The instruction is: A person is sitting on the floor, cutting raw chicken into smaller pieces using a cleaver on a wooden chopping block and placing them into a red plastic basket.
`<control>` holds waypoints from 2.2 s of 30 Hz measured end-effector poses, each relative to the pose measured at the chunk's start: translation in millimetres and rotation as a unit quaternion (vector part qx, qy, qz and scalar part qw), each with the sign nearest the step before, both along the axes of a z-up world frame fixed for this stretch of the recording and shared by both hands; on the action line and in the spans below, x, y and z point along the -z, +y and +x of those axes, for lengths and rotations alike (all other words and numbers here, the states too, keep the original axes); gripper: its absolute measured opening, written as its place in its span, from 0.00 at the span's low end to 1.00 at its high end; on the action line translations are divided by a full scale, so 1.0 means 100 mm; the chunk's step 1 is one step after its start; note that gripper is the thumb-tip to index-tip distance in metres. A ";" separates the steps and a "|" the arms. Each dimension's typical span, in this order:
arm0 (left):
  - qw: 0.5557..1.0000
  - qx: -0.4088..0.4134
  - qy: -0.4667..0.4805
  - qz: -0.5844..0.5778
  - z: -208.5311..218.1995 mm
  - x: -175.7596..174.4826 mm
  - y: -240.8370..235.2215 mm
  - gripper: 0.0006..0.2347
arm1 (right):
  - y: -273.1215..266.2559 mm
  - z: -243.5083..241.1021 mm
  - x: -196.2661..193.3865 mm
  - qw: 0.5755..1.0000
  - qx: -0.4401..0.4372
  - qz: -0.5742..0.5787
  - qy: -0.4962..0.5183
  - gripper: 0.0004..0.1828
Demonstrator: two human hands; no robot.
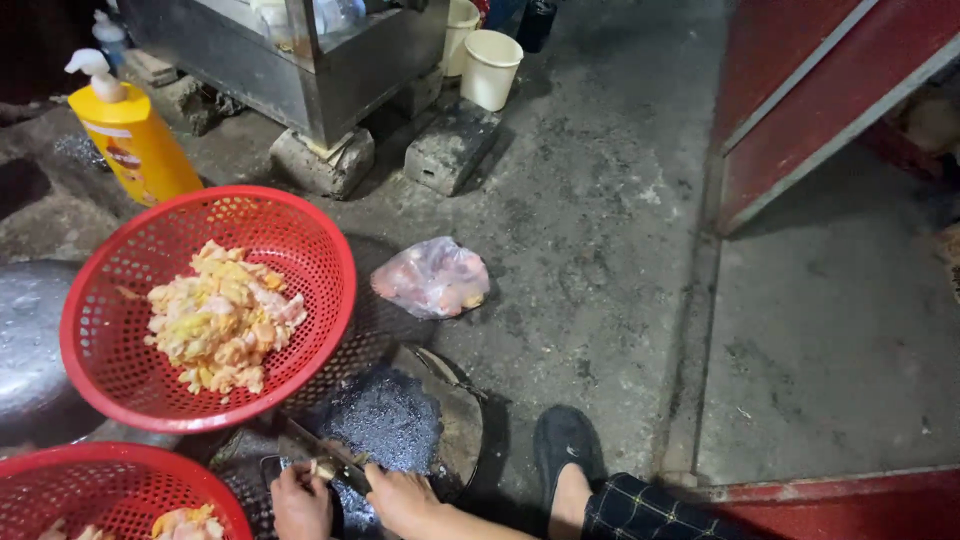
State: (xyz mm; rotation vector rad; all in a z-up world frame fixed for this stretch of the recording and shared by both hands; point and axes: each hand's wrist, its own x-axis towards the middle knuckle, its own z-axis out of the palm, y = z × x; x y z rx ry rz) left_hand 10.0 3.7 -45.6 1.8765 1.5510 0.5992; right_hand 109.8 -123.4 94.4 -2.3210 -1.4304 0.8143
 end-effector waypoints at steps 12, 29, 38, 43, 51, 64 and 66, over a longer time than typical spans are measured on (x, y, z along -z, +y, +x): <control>0.997 0.055 0.007 -0.055 -0.06 -0.36 0.07 0.08 | -0.16 -0.03 0.10 0.996 0.064 -0.032 0.053 0.16; 0.937 -0.048 -0.236 -0.255 -0.07 -0.69 0.01 0.06 | -0.37 0.04 -0.43 0.989 0.122 -0.076 0.017 0.31; 0.974 -0.033 -0.079 -0.209 -0.04 -0.69 0.00 0.07 | -0.61 0.15 -0.02 0.996 0.028 -0.046 -0.070 0.26; 0.979 -0.032 -0.064 -0.190 -0.02 -0.72 -0.01 0.04 | -0.58 0.14 0.09 0.993 -0.012 -0.059 -0.106 0.23; 0.980 -0.022 -0.056 -0.188 -0.04 -0.82 -0.03 0.04 | -0.12 0.04 0.09 0.964 -0.096 -0.034 -0.244 0.09; 0.982 -0.067 -0.092 -0.153 -0.08 -0.64 0.15 0.05 | -0.79 0.37 0.02 0.957 -0.091 -0.031 -0.274 0.10; 0.988 -0.076 -0.131 -0.011 -0.18 -0.95 0.32 0.07 | -0.80 0.40 -0.13 0.955 -0.097 -0.063 -0.275 0.07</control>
